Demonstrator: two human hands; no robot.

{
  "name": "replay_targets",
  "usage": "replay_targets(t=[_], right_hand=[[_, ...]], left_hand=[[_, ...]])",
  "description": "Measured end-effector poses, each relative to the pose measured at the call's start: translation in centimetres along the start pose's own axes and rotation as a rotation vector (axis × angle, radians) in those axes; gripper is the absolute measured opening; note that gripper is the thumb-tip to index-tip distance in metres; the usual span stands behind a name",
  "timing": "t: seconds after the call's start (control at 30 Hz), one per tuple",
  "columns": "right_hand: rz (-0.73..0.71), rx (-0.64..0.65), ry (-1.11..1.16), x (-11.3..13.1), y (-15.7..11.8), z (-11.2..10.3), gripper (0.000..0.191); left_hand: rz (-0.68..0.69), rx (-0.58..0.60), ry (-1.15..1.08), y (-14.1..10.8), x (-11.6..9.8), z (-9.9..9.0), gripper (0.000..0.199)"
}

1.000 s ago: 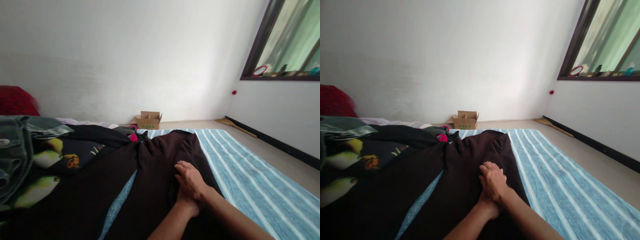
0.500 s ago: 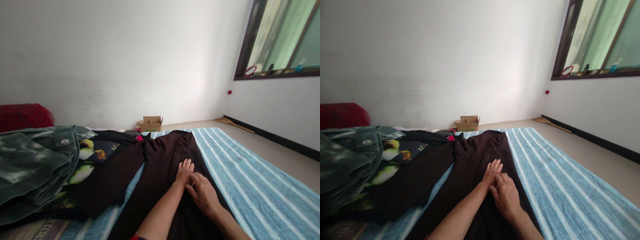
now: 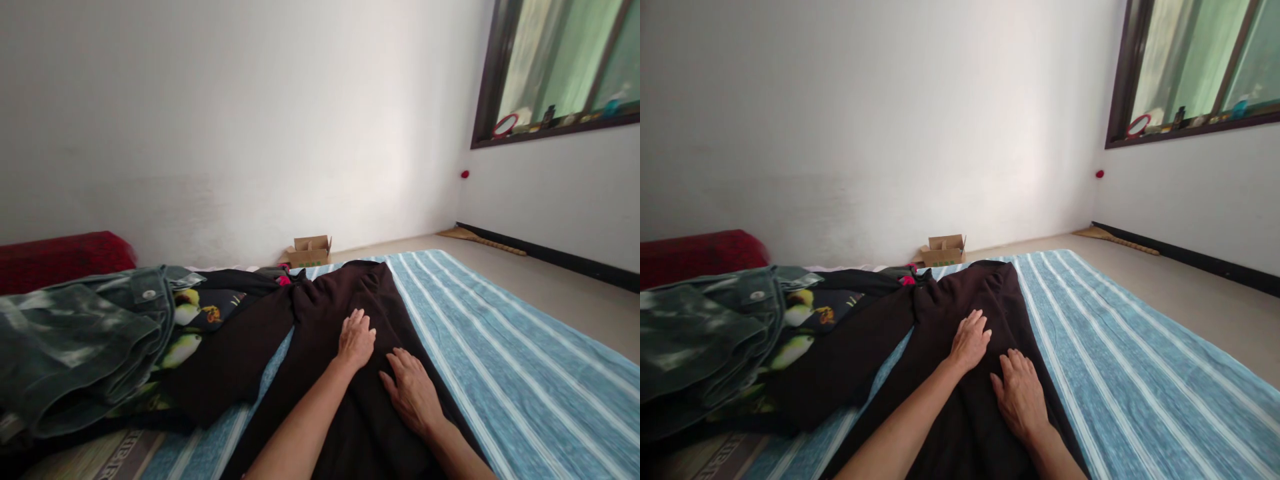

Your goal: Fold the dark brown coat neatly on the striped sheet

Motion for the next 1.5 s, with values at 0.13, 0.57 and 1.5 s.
replay_targets(t=[0.13,0.57,1.5], right_hand=[[0.000,0.008,-0.004,-0.1,0.0,0.0,0.040],[-0.018,-0.010,-0.062,-0.1,-0.3,0.2,0.040],[0.005,0.021,-0.033,-0.3,-0.2,0.2,0.039]], left_hand=[[-0.106,0.080,-0.010,-1.3,1.6,1.3,0.056],[-0.113,0.086,-0.036,-3.0,1.3,2.4,0.060],[0.020,0.077,-0.056,-7.6,-2.0,2.9,0.063]])
Point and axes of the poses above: each hand's wrist, its own y-axis towards the middle knuckle, its own z-axis out of the palm, x = y × z, the point moved 9 cm from there along y, towards the middle knuckle, and after that the axes turned 14 degrees about z, right-handed, at the moved point
